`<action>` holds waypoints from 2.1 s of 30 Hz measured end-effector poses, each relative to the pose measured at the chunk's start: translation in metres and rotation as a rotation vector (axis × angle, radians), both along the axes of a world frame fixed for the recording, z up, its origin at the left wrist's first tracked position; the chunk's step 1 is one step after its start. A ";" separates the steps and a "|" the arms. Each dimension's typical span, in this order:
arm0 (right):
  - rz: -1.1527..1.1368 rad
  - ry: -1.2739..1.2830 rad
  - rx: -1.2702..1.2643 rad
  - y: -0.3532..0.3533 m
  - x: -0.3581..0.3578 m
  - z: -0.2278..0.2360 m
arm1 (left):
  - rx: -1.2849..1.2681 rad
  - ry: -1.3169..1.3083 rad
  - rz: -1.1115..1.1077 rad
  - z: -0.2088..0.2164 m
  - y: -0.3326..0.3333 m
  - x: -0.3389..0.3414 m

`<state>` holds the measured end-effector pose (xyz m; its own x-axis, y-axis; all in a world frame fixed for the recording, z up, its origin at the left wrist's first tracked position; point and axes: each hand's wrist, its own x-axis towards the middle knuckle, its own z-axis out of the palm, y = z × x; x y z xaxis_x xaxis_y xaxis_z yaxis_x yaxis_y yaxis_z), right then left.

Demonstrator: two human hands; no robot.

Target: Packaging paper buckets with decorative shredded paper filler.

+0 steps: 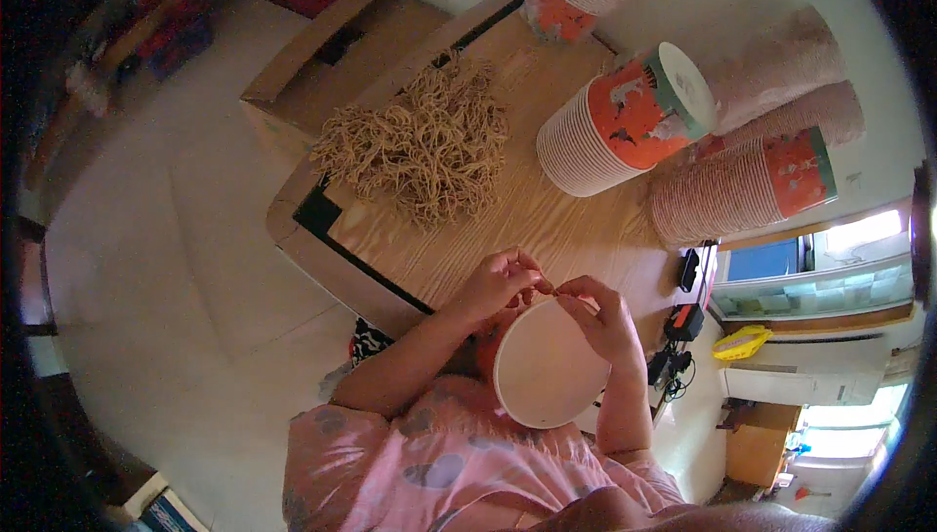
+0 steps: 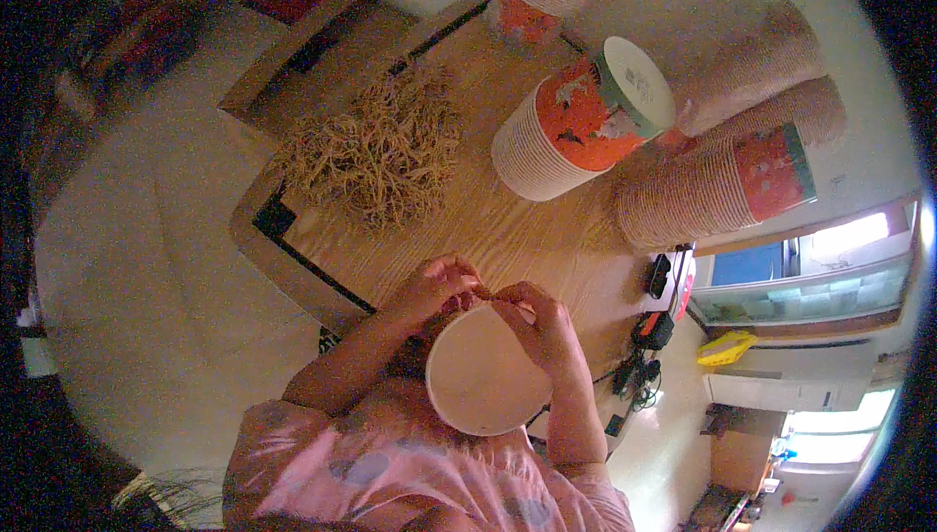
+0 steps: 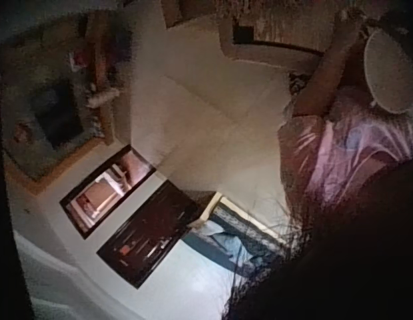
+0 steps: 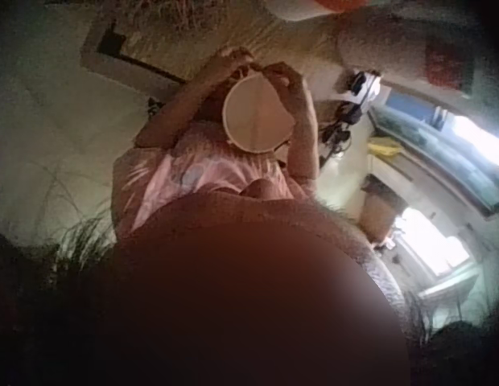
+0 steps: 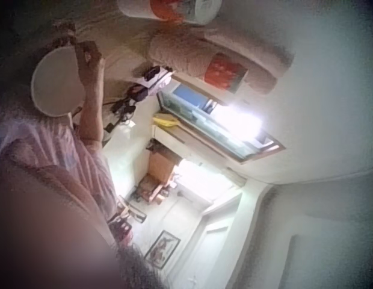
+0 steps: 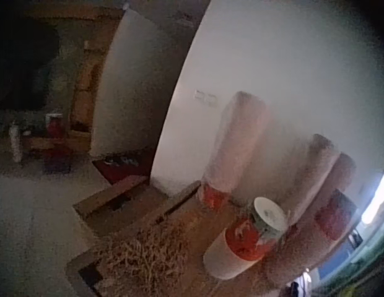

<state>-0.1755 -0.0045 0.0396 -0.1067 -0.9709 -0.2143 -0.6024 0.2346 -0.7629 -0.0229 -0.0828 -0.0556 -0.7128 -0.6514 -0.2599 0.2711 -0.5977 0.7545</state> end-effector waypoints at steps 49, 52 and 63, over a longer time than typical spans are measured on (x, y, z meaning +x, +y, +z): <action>0.212 -0.056 0.099 -0.028 0.004 -0.007 | -0.417 -0.203 0.073 0.005 0.021 0.029; 0.215 -0.067 0.103 -0.028 0.004 -0.008 | -0.449 -0.207 0.106 0.006 0.022 0.029; 0.224 -0.030 0.134 -0.028 0.004 -0.004 | -0.460 -0.263 0.117 0.010 0.022 0.031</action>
